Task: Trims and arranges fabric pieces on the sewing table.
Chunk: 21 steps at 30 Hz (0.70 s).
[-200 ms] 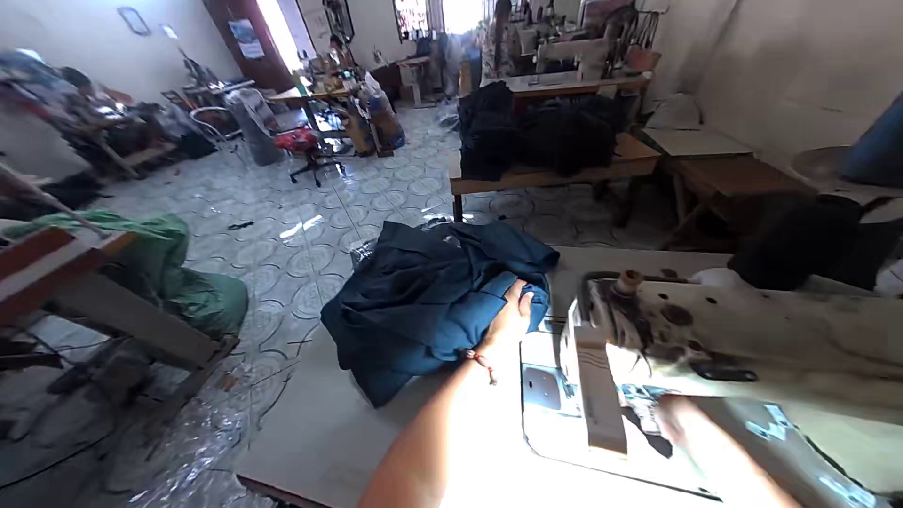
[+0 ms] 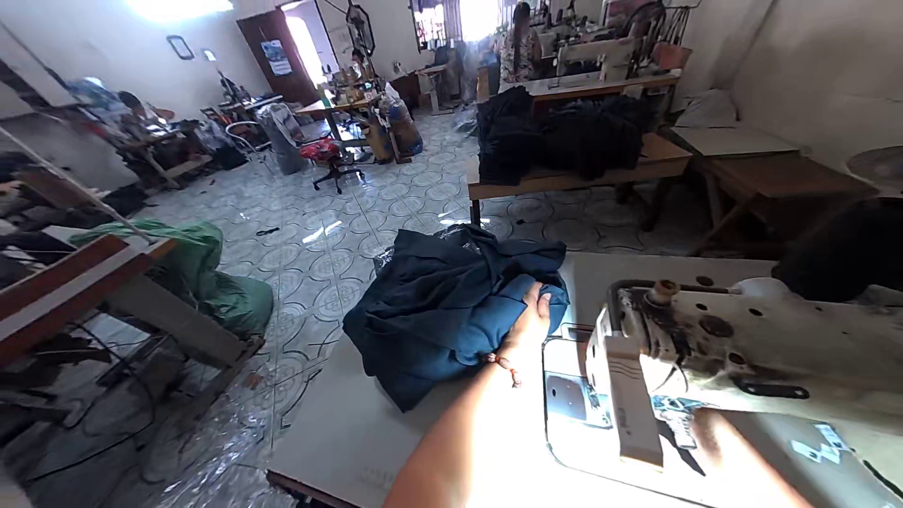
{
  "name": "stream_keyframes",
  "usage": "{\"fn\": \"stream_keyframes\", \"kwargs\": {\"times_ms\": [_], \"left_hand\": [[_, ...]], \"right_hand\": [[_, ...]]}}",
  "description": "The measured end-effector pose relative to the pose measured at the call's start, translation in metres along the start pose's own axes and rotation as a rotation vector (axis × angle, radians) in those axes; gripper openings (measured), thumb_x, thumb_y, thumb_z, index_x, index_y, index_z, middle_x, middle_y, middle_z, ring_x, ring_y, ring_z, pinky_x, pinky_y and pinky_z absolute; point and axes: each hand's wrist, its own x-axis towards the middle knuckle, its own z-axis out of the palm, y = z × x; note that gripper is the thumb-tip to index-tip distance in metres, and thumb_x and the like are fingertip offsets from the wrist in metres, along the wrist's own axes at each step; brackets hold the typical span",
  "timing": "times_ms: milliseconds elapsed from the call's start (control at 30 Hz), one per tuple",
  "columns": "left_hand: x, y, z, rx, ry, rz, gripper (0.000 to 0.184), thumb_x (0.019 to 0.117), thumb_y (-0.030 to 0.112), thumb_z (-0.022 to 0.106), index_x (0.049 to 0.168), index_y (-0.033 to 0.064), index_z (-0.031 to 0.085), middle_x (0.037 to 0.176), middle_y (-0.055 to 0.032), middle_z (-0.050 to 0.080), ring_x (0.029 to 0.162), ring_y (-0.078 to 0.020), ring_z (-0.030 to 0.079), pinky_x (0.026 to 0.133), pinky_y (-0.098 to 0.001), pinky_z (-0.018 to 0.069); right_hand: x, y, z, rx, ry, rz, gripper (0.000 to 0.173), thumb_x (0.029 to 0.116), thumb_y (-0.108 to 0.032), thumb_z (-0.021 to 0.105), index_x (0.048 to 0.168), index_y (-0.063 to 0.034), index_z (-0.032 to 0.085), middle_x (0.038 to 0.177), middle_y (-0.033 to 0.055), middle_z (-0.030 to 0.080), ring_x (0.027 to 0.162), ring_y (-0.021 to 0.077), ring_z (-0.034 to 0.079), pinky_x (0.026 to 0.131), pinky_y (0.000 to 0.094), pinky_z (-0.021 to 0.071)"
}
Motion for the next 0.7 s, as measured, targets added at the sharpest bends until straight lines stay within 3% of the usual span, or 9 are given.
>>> {"fn": "stream_keyframes", "kwargs": {"times_ms": [100, 133, 167, 200, 267, 367, 500, 600, 700], "left_hand": [[-0.048, 0.001, -0.023, -0.13, -0.206, 0.189, 0.042, 0.1085, 0.024, 0.049, 0.139, -0.0032, 0.057, 0.14, -0.0215, 0.06, 0.133, -0.0246, 0.056, 0.115, -0.0379, 0.0413], [-0.066, -0.001, -0.032, -0.137, -0.293, 0.223, 0.04, 0.1058, 0.025, 0.055, 0.132, -0.005, 0.062, 0.133, -0.0216, 0.064, 0.127, -0.025, 0.06, 0.112, -0.0388, 0.0452], [-0.082, -0.001, -0.042, -0.106, -0.372, 0.275, 0.037, 0.103, 0.025, 0.059, 0.119, -0.0068, 0.067, 0.121, -0.0221, 0.069, 0.117, -0.0263, 0.065, 0.106, -0.0404, 0.049], [-0.093, 0.002, -0.053, -0.041, -0.467, 0.329, 0.038, 0.102, 0.025, 0.059, 0.113, -0.0098, 0.069, 0.115, -0.025, 0.07, 0.112, -0.0304, 0.066, 0.103, -0.0435, 0.0486], [-0.1, 0.008, -0.071, 0.118, -0.612, 0.379, 0.041, 0.1012, 0.029, 0.06, 0.101, -0.0101, 0.07, 0.102, -0.0266, 0.071, 0.1, -0.0343, 0.068, 0.094, -0.0475, 0.0496], [-0.103, 0.015, -0.094, 0.186, -0.832, 0.471, 0.038, 0.1036, 0.027, 0.058, 0.101, -0.0087, 0.07, 0.095, -0.0245, 0.069, 0.092, -0.0331, 0.067, 0.087, -0.0492, 0.0505], [-0.138, 0.032, -0.107, -0.023, -0.867, 0.714, 0.033, 0.1021, 0.02, 0.055, 0.089, -0.0071, 0.069, 0.086, -0.0174, 0.067, 0.086, -0.0243, 0.065, 0.08, -0.0411, 0.051], [-0.152, 0.069, -0.111, 0.113, -0.858, 0.711, 0.035, 0.1037, 0.02, 0.05, 0.083, -0.0033, 0.066, 0.076, -0.012, 0.062, 0.076, -0.0201, 0.061, 0.07, -0.0392, 0.0473], [-0.172, 0.07, -0.1, 0.281, -0.457, 0.803, 0.015, 0.0939, 0.015, 0.07, 0.104, 0.0041, 0.072, 0.102, -0.0151, 0.069, 0.099, -0.0291, 0.067, 0.088, -0.0463, 0.0548]], "right_hand": [[0.002, -0.038, 0.024, -0.307, -0.029, 0.24, 0.038, 0.1089, -0.003, 0.039, 0.142, 0.014, 0.043, 0.136, 0.0229, 0.058, 0.121, 0.0156, 0.057, 0.107, 0.0267, 0.0411], [0.0, -0.046, 0.031, -0.345, -0.019, 0.244, 0.032, 0.1083, -0.002, 0.041, 0.136, 0.0117, 0.049, 0.126, 0.0199, 0.064, 0.111, 0.0127, 0.061, 0.1, 0.0236, 0.046], [0.003, -0.041, 0.036, -0.307, 0.015, 0.187, 0.012, 0.1052, 0.0, 0.044, 0.11, 0.0018, 0.055, 0.091, 0.008, 0.067, 0.078, 0.0033, 0.063, 0.073, 0.0153, 0.0531], [0.004, -0.032, 0.036, -0.18, -0.006, 0.127, 0.013, 0.1034, 0.005, 0.044, 0.099, 0.0008, 0.055, 0.076, 0.0026, 0.06, 0.062, 0.0015, 0.056, 0.061, 0.0152, 0.0501], [0.013, -0.006, 0.032, -0.15, -0.047, 0.035, 0.011, 0.1048, 0.002, 0.044, 0.104, 0.0025, 0.055, 0.075, -0.0017, 0.056, 0.059, -0.0005, 0.052, 0.06, 0.0155, 0.0492], [0.012, 0.011, 0.021, -0.432, -0.062, -0.011, 0.022, 0.0991, -0.012, 0.066, 0.112, 0.0054, 0.062, 0.084, 0.0077, 0.065, 0.065, 0.0099, 0.062, 0.063, 0.0281, 0.0559], [-0.073, 0.026, 0.01, -0.5, -0.383, -0.501, 0.06, 0.0789, -0.046, 0.081, 0.121, -0.0052, 0.069, 0.122, 0.0064, 0.07, 0.115, 0.0109, 0.064, 0.1, 0.0337, 0.0535], [-0.137, 0.035, 0.034, -0.298, -0.356, -0.38, 0.024, 0.0906, -0.025, 0.072, 0.106, -0.0063, 0.075, 0.099, -0.0026, 0.076, 0.093, -0.0005, 0.071, 0.085, 0.023, 0.0597], [-0.168, 0.021, 0.051, 0.12, -0.26, 0.144, 0.017, 0.1035, -0.011, 0.055, 0.115, 0.0004, 0.06, 0.092, 0.005, 0.073, 0.075, 0.0122, 0.073, 0.063, 0.0302, 0.0636]]}}
